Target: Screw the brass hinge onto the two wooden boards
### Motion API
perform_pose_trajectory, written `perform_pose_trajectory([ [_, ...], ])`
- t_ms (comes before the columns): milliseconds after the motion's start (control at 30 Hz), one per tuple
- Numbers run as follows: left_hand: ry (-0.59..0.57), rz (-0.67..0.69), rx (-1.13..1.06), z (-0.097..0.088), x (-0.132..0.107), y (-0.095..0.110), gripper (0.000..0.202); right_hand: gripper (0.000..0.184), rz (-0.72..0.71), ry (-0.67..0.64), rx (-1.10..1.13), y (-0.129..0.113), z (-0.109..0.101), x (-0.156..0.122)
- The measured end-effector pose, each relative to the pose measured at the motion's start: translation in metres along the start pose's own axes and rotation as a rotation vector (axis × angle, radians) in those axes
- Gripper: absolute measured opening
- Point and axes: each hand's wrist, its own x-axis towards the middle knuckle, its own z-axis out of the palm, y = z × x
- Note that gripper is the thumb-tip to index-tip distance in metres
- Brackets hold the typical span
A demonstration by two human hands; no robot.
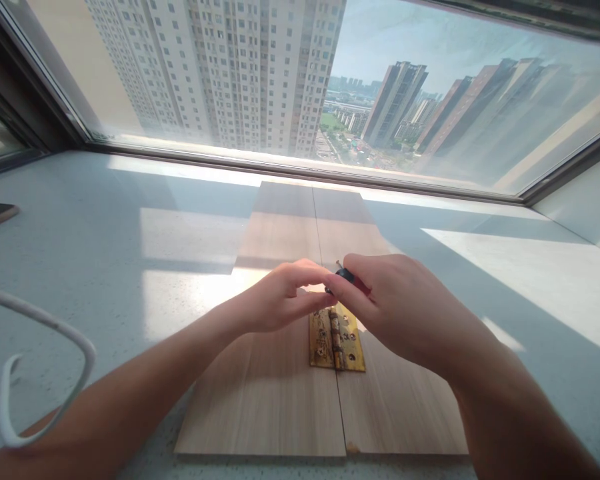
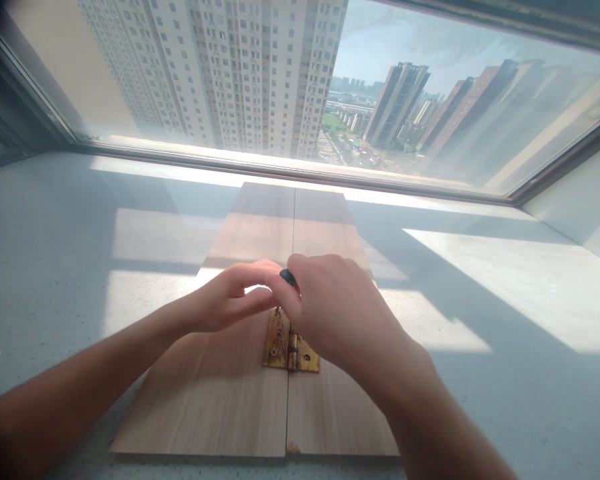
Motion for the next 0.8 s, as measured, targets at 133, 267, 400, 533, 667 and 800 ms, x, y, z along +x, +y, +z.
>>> perform_pose_trajectory([
  [133, 0.166, -0.043, 0.071, 0.008, -0.002, -0.003, 0.017, 0.046, 0.088, 0.064, -0.013, -0.006, 0.003, 0.0],
  [267, 0.326, -0.088, 0.236, 0.021, -0.004, 0.003, 0.013, 0.05, 0.219, 0.1, -0.132, -0.012, 0.006, 0.002],
  [400, 0.333, -0.163, 0.299, 0.023, -0.002, 0.01, 0.016, 0.042, 0.096, 0.049, -0.16, -0.009, 0.006, 0.003],
  [533, 0.022, -0.012, -0.025, 0.007, 0.001, 0.009, 0.02, 0.04, -0.048, 0.002, -0.085, -0.002, 0.004, 0.003],
  [667, -0.127, -0.089, -0.157, -0.006, 0.001, -0.001, 0.021, 0.042, -0.161, -0.022, 0.014, 0.003, 0.002, 0.003],
  [800, -0.041, -0.085, -0.171, -0.004, 0.0, -0.009, 0.018, 0.05, -0.034, 0.018, -0.049, 0.001, 0.0, 0.002],
])
